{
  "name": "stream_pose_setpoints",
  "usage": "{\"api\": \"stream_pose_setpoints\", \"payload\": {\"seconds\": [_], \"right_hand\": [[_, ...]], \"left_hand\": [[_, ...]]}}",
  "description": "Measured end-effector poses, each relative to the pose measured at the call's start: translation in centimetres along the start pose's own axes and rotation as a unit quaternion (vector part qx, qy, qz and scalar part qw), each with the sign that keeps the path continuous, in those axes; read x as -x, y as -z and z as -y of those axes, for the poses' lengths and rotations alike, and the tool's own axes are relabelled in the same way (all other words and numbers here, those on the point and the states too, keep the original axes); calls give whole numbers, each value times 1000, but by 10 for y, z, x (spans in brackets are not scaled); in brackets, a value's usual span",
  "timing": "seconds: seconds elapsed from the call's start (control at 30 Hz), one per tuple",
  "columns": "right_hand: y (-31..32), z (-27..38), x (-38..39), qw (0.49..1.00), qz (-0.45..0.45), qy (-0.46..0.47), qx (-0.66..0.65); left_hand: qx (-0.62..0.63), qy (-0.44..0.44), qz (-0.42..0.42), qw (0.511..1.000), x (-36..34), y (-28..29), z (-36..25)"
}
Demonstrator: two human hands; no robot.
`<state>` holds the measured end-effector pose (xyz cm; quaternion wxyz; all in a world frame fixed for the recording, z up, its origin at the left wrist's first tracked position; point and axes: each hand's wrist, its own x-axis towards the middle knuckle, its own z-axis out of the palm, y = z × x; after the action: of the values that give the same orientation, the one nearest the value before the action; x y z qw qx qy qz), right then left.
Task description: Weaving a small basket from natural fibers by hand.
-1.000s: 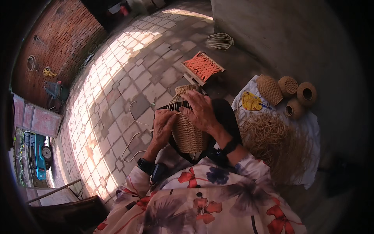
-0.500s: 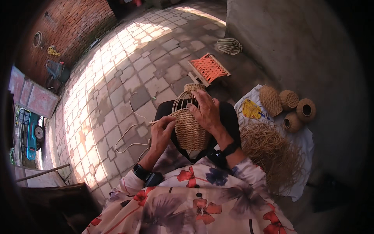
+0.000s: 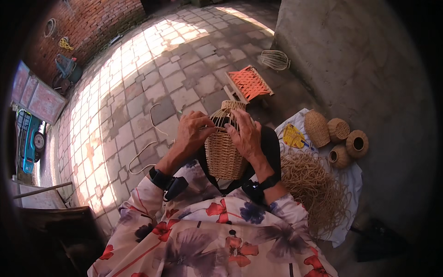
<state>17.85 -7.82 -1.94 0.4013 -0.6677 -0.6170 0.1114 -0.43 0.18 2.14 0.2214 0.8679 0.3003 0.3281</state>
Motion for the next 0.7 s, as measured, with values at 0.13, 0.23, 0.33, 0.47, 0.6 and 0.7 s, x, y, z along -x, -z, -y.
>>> {"api": "stream_pose_setpoints", "payload": {"seconds": [0.13, 0.23, 0.33, 0.47, 0.6, 0.7], "right_hand": [[2, -1, 0, 1000, 0, -7, -5], [2, 1, -1, 1000, -1, -8, -4], [1, 0, 0, 1000, -2, -8, -4], [-1, -3, 0, 1000, -12, -3, -7], [0, -1, 0, 1000, -9, 1, -10], [0, -5, 1, 1000, -10, -1, -13]], "left_hand": [[-73, 1, 28, 997, 17, 7, -28], [-150, -41, -24, 988, 35, 0, -23], [-102, -28, -13, 994, 47, -6, -16], [350, 382, 96, 850, 60, -18, -14], [601, 498, -37, 624, 54, -26, -6], [655, 448, -91, 602, 33, -29, 1]]}}
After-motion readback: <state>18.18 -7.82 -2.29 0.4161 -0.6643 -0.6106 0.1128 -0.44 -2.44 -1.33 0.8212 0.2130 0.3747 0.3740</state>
